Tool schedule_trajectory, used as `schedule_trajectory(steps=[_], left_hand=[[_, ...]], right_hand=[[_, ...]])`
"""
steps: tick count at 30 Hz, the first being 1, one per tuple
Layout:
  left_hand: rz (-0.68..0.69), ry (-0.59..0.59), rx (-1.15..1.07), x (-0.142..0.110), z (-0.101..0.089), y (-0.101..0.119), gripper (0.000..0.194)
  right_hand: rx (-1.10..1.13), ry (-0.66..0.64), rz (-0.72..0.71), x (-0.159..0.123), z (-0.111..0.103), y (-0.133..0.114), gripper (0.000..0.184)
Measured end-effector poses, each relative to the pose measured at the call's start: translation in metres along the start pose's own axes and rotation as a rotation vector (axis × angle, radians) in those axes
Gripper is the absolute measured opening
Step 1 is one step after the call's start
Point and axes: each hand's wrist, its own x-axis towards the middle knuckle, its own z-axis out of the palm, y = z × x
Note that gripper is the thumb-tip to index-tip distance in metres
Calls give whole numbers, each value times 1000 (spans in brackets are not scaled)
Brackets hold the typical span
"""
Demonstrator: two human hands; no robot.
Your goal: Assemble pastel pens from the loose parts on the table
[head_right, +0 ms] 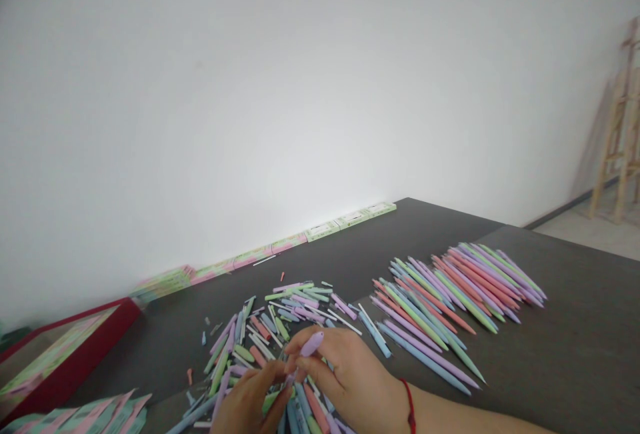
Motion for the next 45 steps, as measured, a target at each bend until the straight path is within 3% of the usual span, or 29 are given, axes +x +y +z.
schedule_trajectory(steps=[19,26,31,34,36,40,45], left_hand=[[-7,-61,99,2,-8,10,17],[19,-115,34,4,-8,11,16],[-122,-85,-231,5,-6,5,19],[-250,-111,-625,10,-11,-5,15],[-340,-110,-879,14,-16,-14,16],[-529,-83,-1061,19,-28,-26,26],[-608,26,-1337,19,-38,-24,23]], right_hand=[[6,-17,88,0,0,3,18],[22,-98,115,-3,9,13,21],[269,114,240,4,4,10,19],[322,194,241,8,-2,8,20],[347,199,253,9,-2,11,21],[373,177,322,7,4,27,24],[396,127,399,0,13,47,25]])
